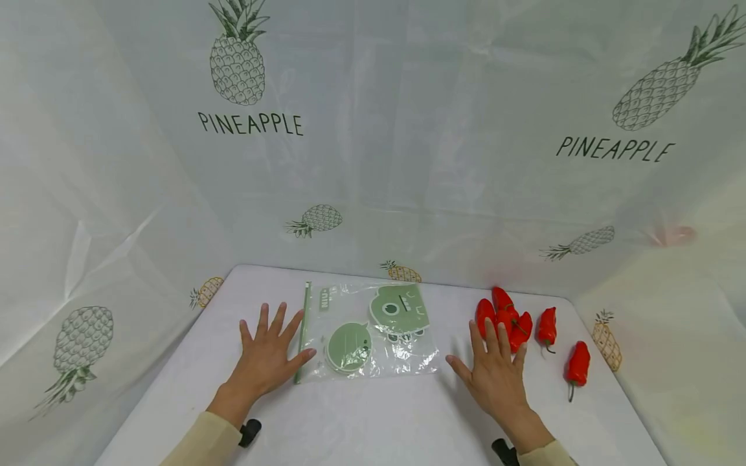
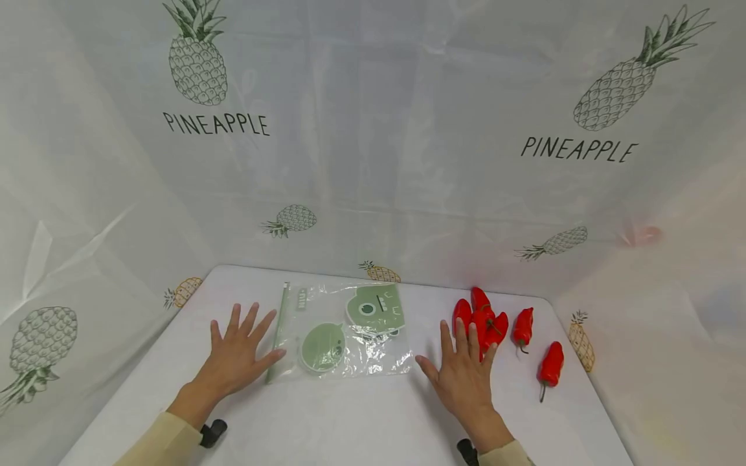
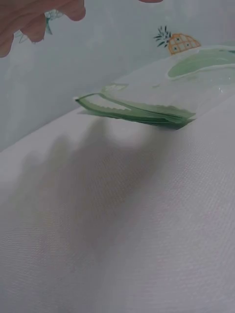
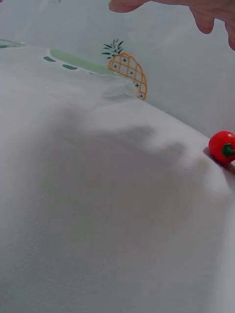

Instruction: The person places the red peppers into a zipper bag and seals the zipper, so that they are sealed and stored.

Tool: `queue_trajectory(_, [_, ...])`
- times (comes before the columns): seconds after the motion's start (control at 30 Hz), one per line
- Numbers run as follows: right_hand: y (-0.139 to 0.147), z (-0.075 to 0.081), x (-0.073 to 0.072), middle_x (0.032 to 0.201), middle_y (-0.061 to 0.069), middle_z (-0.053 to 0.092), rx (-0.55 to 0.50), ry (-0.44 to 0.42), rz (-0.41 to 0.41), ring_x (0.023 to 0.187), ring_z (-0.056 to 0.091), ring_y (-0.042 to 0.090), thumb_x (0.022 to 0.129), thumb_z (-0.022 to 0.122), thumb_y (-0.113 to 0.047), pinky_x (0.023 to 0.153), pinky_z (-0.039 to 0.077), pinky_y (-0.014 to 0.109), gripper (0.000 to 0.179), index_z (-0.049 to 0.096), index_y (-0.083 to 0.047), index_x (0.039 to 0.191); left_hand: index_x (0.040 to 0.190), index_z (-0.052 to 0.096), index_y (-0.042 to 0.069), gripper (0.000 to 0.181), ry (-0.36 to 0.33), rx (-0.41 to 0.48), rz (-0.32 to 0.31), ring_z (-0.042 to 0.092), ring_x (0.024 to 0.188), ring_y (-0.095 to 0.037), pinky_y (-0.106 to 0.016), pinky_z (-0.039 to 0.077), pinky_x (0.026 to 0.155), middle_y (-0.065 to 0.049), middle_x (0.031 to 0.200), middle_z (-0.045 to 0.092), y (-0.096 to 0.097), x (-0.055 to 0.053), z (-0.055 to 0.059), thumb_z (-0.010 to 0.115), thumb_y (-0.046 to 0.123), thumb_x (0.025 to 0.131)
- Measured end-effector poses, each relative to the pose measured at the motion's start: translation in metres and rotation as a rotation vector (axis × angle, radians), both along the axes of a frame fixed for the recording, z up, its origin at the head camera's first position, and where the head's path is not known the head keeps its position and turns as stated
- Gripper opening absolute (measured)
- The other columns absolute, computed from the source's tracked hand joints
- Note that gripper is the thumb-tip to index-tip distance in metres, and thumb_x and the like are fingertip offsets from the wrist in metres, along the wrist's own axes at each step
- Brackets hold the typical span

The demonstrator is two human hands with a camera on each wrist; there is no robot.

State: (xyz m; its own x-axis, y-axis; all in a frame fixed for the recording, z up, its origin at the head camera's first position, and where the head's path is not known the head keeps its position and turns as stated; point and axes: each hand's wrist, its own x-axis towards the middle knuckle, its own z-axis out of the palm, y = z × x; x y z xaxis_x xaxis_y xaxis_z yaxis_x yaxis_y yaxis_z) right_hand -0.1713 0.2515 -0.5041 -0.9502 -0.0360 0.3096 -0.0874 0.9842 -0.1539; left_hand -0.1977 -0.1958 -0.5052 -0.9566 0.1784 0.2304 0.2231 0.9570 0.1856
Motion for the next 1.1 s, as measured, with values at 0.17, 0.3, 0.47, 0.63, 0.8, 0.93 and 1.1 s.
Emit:
queue_trajectory(0.17, [-0.003, -0.003, 0.000, 0.167, 0.031, 0.030, -0.026, -0.025, -0.007, 0.155, 0.020, 0.055, 0.089, 0.077, -0.055, 0.118, 0.010, 0.087, 0.096, 0.038, -0.005, 0.161, 0.164, 0.038, 0.019, 0.089, -0.022, 0.013, -0.005, 0.010, 0.159, -0.054, -0.089, 0.003, 0.116, -0.020, 0.173, 0.024, 0.003, -0.004, 0.001, 0.061, 0.070, 0.095])
queue_trajectory(0.3, [-0.011, -0.005, 0.000, 0.166, 0.031, 0.032, -0.009, -0.036, -0.006, 0.154, 0.023, 0.056, 0.088, 0.080, -0.053, 0.119, 0.015, 0.084, 0.096, 0.040, -0.005, 0.161, 0.164, 0.038, 0.019, 0.087, -0.046, 0.002, -0.017, 0.009, 0.160, -0.052, -0.087, 0.004, 0.118, -0.020, 0.173, 0.024, 0.005, -0.008, 0.000, 0.061, 0.068, 0.096])
queue_trajectory(0.47, [-0.026, -0.013, 0.000, 0.165, 0.028, 0.037, 0.034, -0.038, 0.041, 0.154, 0.028, 0.053, 0.090, 0.077, -0.056, 0.120, 0.019, 0.082, 0.093, 0.043, -0.005, 0.160, 0.165, 0.037, 0.018, 0.088, -0.084, -0.027, -0.043, 0.009, 0.160, -0.051, -0.087, 0.005, 0.118, -0.021, 0.173, 0.024, 0.009, -0.016, -0.004, 0.060, 0.068, 0.097])
queue_trajectory(0.63, [-0.042, -0.022, 0.002, 0.165, 0.025, 0.039, 0.047, -0.085, 0.104, 0.155, 0.030, 0.051, 0.094, 0.071, -0.059, 0.120, 0.021, 0.082, 0.087, 0.046, -0.006, 0.159, 0.164, 0.038, 0.016, 0.087, -0.118, -0.052, -0.063, 0.011, 0.160, -0.051, -0.088, 0.005, 0.117, -0.023, 0.172, 0.027, 0.014, -0.023, -0.010, 0.061, 0.066, 0.097])
queue_trajectory(0.8, [-0.057, -0.028, 0.006, 0.166, 0.022, 0.040, 0.041, -0.173, 0.163, 0.156, 0.029, 0.048, 0.093, 0.071, -0.060, 0.120, 0.021, 0.082, 0.085, 0.048, -0.009, 0.158, 0.162, 0.041, 0.013, 0.084, -0.159, -0.060, -0.093, 0.017, 0.159, -0.050, -0.088, 0.008, 0.117, -0.023, 0.170, 0.032, 0.020, -0.027, -0.016, 0.063, 0.063, 0.098])
queue_trajectory(0.93, [-0.065, -0.031, 0.010, 0.167, 0.020, 0.039, 0.014, -0.220, 0.200, 0.156, 0.029, 0.047, 0.092, 0.070, -0.062, 0.120, 0.021, 0.082, 0.086, 0.048, -0.010, 0.158, 0.162, 0.040, 0.009, 0.085, -0.242, -0.073, -0.110, 0.017, 0.160, -0.048, -0.087, 0.007, 0.117, -0.022, 0.170, 0.031, 0.022, -0.025, -0.021, 0.063, 0.061, 0.099])
queue_trajectory(1.1, [-0.067, -0.034, 0.016, 0.165, 0.018, 0.043, 0.010, -0.288, 0.251, 0.155, 0.032, 0.048, 0.093, 0.067, -0.066, 0.118, 0.020, 0.084, 0.085, 0.051, -0.010, 0.156, 0.161, 0.042, 0.006, 0.086, -0.304, -0.093, -0.120, 0.016, 0.161, -0.046, -0.086, 0.007, 0.119, -0.021, 0.171, 0.031, 0.023, -0.017, -0.026, 0.063, 0.062, 0.099])
